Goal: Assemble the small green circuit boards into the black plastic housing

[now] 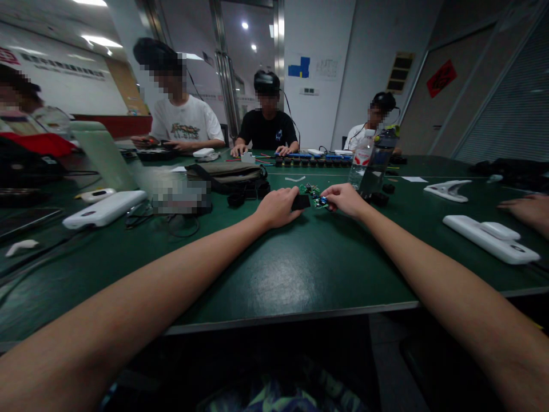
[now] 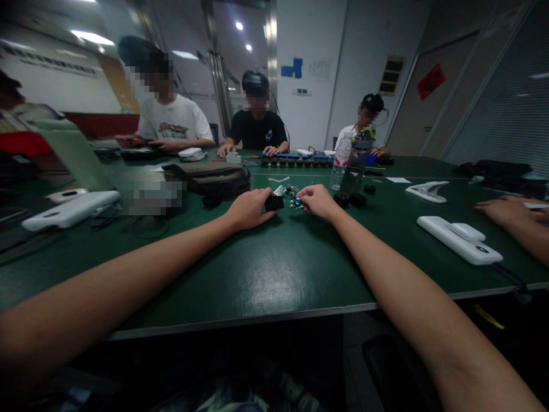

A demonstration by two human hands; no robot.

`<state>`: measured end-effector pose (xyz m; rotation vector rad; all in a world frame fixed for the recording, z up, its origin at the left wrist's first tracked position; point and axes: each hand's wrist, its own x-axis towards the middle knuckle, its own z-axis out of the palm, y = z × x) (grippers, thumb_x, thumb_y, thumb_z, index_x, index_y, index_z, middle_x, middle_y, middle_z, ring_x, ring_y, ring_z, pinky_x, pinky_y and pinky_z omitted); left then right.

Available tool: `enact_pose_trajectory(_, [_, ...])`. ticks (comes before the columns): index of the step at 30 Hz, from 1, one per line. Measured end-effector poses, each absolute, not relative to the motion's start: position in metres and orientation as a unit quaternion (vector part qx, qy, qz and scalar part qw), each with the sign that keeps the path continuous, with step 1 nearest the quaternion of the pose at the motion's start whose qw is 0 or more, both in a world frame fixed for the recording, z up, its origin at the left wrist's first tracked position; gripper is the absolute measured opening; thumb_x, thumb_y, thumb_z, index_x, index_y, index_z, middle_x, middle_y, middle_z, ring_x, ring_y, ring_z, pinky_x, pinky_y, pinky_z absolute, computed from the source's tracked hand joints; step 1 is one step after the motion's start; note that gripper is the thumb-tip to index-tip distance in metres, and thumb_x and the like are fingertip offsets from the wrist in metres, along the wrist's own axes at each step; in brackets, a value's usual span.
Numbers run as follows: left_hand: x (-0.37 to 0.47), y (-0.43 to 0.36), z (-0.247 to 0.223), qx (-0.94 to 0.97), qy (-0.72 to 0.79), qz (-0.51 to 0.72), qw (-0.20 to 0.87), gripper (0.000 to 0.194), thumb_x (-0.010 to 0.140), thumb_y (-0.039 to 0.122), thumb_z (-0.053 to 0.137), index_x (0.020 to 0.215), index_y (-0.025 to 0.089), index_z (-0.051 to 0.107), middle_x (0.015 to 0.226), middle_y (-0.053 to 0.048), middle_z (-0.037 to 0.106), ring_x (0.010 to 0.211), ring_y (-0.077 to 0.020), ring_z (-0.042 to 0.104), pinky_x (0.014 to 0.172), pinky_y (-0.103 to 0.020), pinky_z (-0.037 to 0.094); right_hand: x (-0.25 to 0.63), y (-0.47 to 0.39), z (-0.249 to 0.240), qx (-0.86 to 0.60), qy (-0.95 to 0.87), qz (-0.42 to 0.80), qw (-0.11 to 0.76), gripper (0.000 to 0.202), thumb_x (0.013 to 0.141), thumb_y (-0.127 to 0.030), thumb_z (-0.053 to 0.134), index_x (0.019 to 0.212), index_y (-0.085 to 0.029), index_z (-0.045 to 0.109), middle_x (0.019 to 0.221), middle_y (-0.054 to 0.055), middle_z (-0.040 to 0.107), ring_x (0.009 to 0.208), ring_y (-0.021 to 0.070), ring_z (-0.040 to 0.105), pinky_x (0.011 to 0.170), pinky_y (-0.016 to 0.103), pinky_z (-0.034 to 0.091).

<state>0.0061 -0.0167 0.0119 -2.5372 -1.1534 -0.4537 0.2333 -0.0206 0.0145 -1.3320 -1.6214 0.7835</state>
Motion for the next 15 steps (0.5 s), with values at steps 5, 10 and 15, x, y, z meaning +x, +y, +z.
enact_pose_trajectory(5, [0.0056,-0.0148,0.0100,-0.886,-0.402,-0.162,0.164,0.037,0.093,0.046,0.053,0.116,0.017,0.051,0.111,-0.015,0.070,0.102,-0.0284,0.067,0.085,-0.037,0.051,0.2318,-0.0224,0.0153,-0.542,-0.650,0.314,0.430,0.016,0.077,0.001,0.061,0.076,-0.012,0.069,0.048,-0.004,0.057,0.043,0.0084,0.052,0.045,0.019,0.045])
enact_pose_trajectory(10, [0.0056,-0.0149,0.0101,-0.888,-0.400,-0.161,0.160,0.036,0.093,0.045,0.053,0.115,0.017,0.051,0.111,-0.015,0.070,0.102,-0.0284,0.067,0.084,-0.037,0.051,0.2292,-0.0253,0.0179,-0.549,-0.649,0.311,0.426,0.017,0.079,0.003,0.060,0.077,-0.012,0.068,0.047,-0.005,0.055,0.042,0.0070,0.051,0.045,0.017,0.043])
enact_pose_trajectory(15, [0.0063,-0.0152,0.0101,-0.886,-0.405,-0.164,0.159,0.037,0.092,0.045,0.054,0.115,0.016,0.052,0.112,-0.015,0.070,0.102,-0.0288,0.067,0.085,-0.037,0.051,0.2279,-0.0266,0.0189,-0.552,-0.651,0.306,0.421,0.019,0.081,0.003,0.056,0.077,-0.011,0.068,0.046,-0.005,0.055,0.042,0.0076,0.051,0.045,0.018,0.043])
